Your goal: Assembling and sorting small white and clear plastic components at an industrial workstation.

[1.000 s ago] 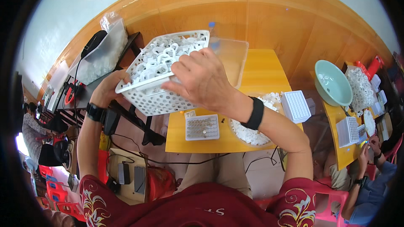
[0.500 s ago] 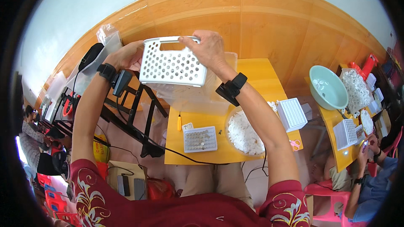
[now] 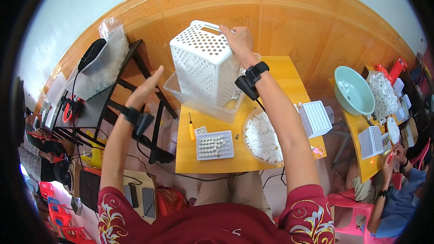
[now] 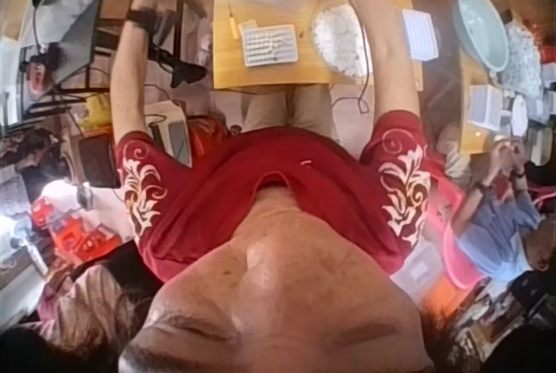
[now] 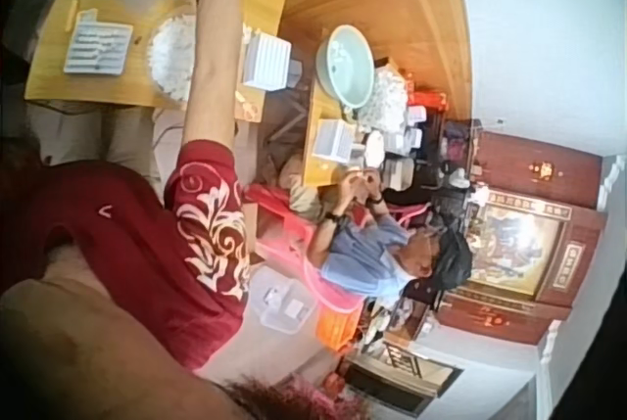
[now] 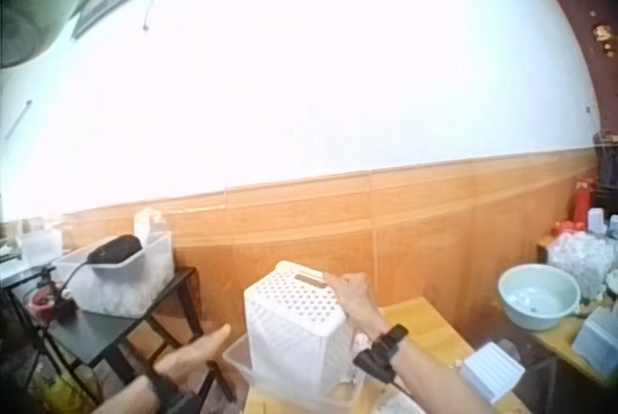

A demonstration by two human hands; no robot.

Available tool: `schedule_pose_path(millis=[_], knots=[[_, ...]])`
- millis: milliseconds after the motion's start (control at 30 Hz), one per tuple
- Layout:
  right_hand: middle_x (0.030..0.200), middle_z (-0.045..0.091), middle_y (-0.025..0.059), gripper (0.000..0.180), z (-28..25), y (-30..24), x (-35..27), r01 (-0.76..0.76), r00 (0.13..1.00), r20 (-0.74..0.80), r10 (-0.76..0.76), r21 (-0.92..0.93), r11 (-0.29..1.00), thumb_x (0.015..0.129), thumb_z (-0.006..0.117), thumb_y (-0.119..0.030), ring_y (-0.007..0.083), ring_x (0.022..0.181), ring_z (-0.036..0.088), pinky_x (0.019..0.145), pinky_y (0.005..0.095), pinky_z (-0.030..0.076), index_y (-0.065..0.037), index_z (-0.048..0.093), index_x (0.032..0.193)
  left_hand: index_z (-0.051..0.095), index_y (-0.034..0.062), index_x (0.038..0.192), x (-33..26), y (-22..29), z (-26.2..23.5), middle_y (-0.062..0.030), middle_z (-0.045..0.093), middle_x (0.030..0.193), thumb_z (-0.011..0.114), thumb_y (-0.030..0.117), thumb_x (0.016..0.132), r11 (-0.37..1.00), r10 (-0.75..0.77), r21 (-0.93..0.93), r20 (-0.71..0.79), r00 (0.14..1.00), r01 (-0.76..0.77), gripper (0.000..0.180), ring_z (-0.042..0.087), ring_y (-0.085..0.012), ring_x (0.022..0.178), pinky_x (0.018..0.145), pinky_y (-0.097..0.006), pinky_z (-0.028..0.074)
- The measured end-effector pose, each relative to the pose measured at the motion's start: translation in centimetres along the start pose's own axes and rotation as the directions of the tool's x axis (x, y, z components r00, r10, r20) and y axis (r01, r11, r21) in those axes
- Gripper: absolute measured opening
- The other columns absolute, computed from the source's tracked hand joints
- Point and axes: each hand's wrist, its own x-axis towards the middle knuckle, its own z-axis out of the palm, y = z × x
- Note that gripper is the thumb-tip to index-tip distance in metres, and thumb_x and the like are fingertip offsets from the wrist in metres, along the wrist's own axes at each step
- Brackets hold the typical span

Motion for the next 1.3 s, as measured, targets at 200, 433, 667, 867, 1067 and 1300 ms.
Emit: schedule_pose_path(millis=[200,433,667,867,1067,1300], knots=[[0.056,0.061,0.0082,0.047,1.2,0.8,1.5,-0.097,0.995,-0.041,0.095,-0.045,0.994,0.076,0.064,-0.045,0.0135,0.050,0.056,0.046,0.0287,0.040,0.000,0.066,0.063,0.030,0.0048,0.136,3.6,-8.2,3.8,-0.0261,0.011,0.141,0.043,0.056,0.085,0.982,0.182,0.048,-0.024,0.983,-0.181,0.074,0.023,-0.0394,0.129,0.104,-0.041,0.027],[0.063,0.064,0.0107,0.047,0.4,0.1,2.7,-0.190,0.981,-0.069,0.183,-0.110,0.976,0.077,0.064,-0.044,0.0171,0.057,0.060,0.052,0.0313,0.043,0.001,0.066,0.065,0.041,0.0066,0.125,1.2,-8.4,9.0,-0.0257,0.015,0.139,0.063,0.033,0.078,0.882,0.388,0.389,-0.278,0.879,-0.267,0.059,0.042,-0.0434,0.115,0.092,-0.043,0.041],[0.083,0.064,0.0189,0.038,1.1,3.3,6.2,-0.311,0.944,-0.064,0.323,0.148,0.939,0.079,0.067,-0.025,0.0200,0.070,0.062,0.059,0.0326,0.048,0.012,0.061,0.083,0.033,0.0092,0.128,0.2,-7.8,9.8,-0.0250,0.012,0.139,0.060,0.029,0.081,0.888,0.365,0.406,-0.330,0.870,-0.219,0.057,0.045,-0.0446,0.112,0.087,-0.043,0.045],[0.089,0.065,0.0161,0.039,-1.3,11.1,11.4,-0.320,0.946,0.040,0.321,0.260,0.911,0.077,0.067,-0.031,0.0229,0.078,0.062,0.069,0.0341,0.047,0.006,0.065,0.085,0.033,0.0086,0.129,0.0,-6.5,10.7,-0.0241,0.011,0.140,0.059,0.027,0.082,0.903,0.337,0.375,-0.313,0.888,-0.210,0.056,0.045,-0.0449,0.111,0.087,-0.044,0.044],[0.088,0.063,0.0178,0.035,-0.5,7.5,9.5,-0.389,0.920,0.133,0.369,0.429,0.815,0.079,0.067,-0.022,0.0209,0.075,0.061,0.066,0.0325,0.047,0.011,0.062,0.087,0.033,0.0076,0.129,-0.6,-7.7,10.6,-0.0249,0.011,0.141,0.059,0.026,0.083,0.911,0.319,0.368,-0.348,0.881,-0.185,0.056,0.044,-0.0446,0.112,0.087,-0.044,0.044],[0.086,0.064,0.0182,0.036,-0.2,2.5,8.3,-0.346,0.938,0.095,0.334,0.338,0.875,0.078,0.068,-0.024,0.0198,0.073,0.060,0.065,0.0335,0.047,0.011,0.062,0.084,0.032,0.0090,0.129,-0.2,-8.3,11.0,-0.0254,0.010,0.141,0.058,0.026,0.083,0.900,0.379,0.362,-0.372,0.847,-0.244,0.056,0.045,-0.0453,0.111,0.087,-0.044,0.044]])
